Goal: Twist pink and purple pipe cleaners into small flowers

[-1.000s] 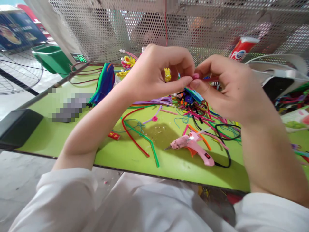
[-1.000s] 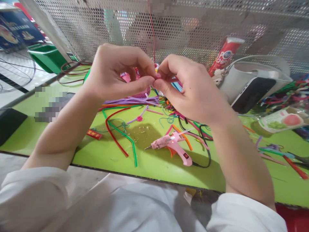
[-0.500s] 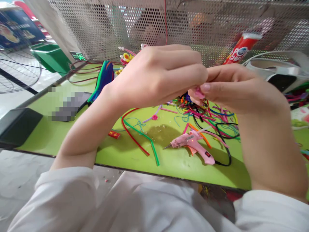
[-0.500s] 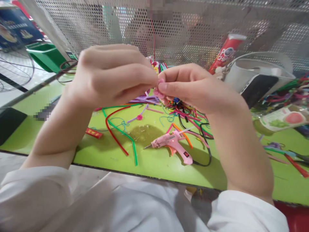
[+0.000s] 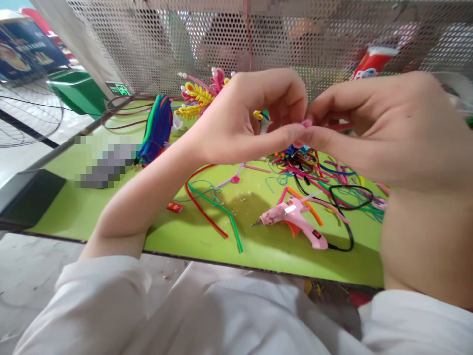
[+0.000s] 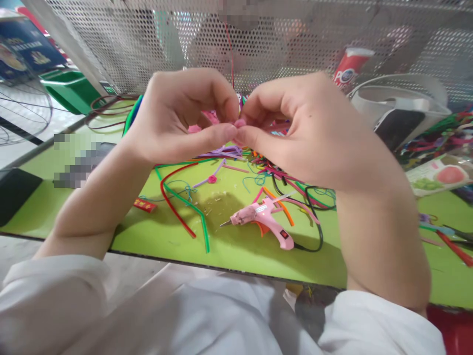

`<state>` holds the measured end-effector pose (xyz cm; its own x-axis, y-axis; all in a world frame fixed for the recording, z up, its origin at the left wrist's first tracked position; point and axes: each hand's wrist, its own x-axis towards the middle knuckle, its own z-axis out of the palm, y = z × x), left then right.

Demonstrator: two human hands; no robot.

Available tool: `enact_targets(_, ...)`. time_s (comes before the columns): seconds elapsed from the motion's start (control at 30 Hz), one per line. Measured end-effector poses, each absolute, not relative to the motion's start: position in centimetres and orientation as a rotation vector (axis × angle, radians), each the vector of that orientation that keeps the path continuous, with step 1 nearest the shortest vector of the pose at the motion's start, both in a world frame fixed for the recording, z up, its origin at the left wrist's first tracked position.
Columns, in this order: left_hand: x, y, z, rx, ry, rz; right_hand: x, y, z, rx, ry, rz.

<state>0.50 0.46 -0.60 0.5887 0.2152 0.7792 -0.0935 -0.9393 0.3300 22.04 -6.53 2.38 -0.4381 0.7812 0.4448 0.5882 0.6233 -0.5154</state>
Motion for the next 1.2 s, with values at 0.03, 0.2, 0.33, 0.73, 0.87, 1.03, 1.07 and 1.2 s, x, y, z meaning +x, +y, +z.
enact_targets(0.03,0.4,0.2,-0.5,2.454,0.105,1.230,22.0,-6.5,2.4,-1.060,-2.187,0.345)
enact_targets(0.2,0.4,0.0,-0.3,2.297,0.172,1.128,21.8,-6.5,2.3,-1.039,-2.180,0.146)
enact_targets(0.33,0.7,0.0,-0.3,2.423,0.158,1.229,22.0,-6.6,2.3,-1.039,-2.193,0.122)
enact_targets(0.73,0.6,-0.1,-0.6,2.649,0.195,1.435,22.4,-5.1,1.9,-0.948,-1.903,0.816)
enact_targets(0.87,1.0,0.2,-1.0,2.264,0.257,1.236,22.6,-4.5,1.5,-0.942,-1.957,0.592)
enact_targets(1.03,1.5,1.4,-1.7,2.142,0.182,1.076,22.5,-4.6,1.5,-0.975,-1.897,0.541)
enact_targets(1.07,1.5,1.6,-1.9,2.135,0.148,1.112,22.4,-4.8,1.6,-0.998,-1.886,0.530)
enact_targets(1.2,1.3,1.9,-1.9,2.145,0.139,1.087,22.3,-5.4,2.1,-1.049,-1.870,0.403)
